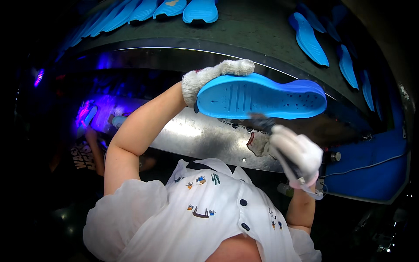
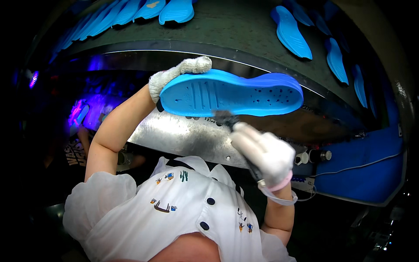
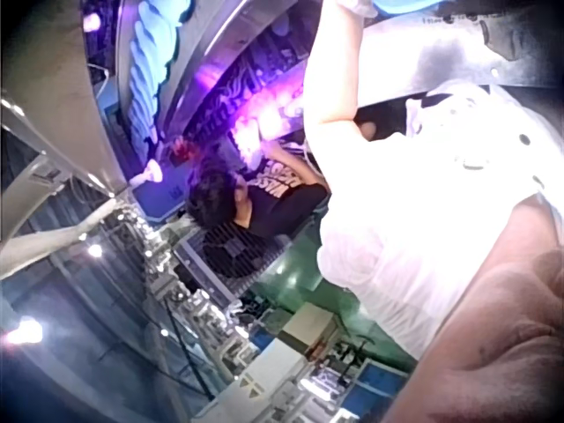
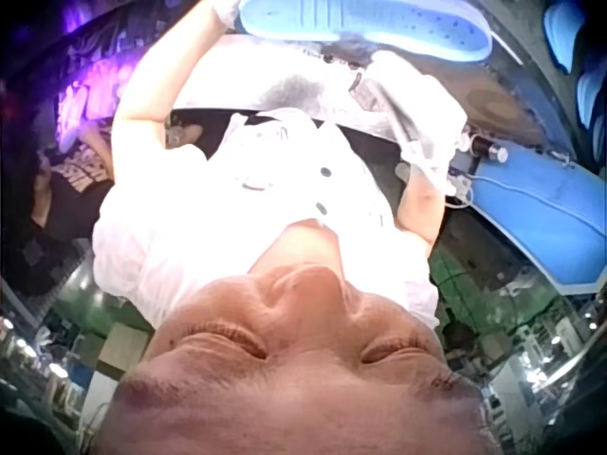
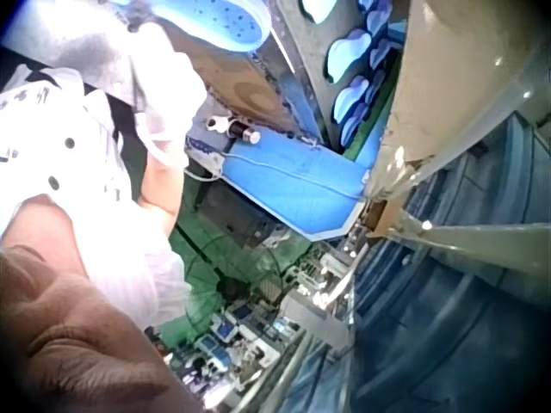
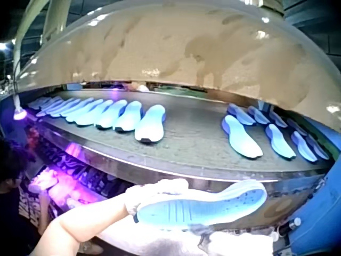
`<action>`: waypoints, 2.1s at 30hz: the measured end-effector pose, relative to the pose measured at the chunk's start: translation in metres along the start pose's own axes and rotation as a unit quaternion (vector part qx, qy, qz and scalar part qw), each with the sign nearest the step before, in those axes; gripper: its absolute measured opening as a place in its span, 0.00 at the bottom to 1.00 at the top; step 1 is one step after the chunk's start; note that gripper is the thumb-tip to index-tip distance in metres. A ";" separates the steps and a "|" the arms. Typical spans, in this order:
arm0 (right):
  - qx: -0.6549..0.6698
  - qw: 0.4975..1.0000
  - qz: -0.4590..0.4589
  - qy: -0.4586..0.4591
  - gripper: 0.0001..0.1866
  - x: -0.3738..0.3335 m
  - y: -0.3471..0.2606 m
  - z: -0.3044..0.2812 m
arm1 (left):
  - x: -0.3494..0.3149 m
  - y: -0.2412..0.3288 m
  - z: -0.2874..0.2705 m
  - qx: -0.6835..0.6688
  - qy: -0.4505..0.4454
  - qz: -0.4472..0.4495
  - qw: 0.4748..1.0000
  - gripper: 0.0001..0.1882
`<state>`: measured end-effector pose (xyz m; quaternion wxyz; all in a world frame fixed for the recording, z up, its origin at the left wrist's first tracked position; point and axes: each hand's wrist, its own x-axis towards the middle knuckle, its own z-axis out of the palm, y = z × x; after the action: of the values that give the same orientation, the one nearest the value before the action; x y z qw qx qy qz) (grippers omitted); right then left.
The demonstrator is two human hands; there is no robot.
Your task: The person applies adhesive to blue shoe soles using a brush, retrieves soles from a conveyor belt, and sets them back onto the belt.
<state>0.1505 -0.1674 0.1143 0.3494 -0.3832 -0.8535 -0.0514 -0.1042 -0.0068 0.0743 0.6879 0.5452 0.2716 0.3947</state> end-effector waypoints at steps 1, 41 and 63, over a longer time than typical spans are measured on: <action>-0.004 0.999 0.034 -0.010 0.14 0.002 0.001 0.000 | 0.000 0.002 -0.002 -0.035 0.013 -0.098 0.994 0.40; 0.453 0.620 0.493 0.410 0.14 -0.068 0.053 0.045 | -0.070 0.039 -0.017 0.130 0.378 0.322 0.858 0.28; 0.050 0.979 0.005 0.199 0.14 0.081 -0.019 0.053 | -0.049 -0.040 0.074 -0.487 0.056 0.038 0.871 0.65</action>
<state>0.0709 -0.1119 0.1293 0.5315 -0.3518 -0.7662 -0.0818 -0.0610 -0.0911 0.0517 0.8344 0.1274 0.0621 0.5327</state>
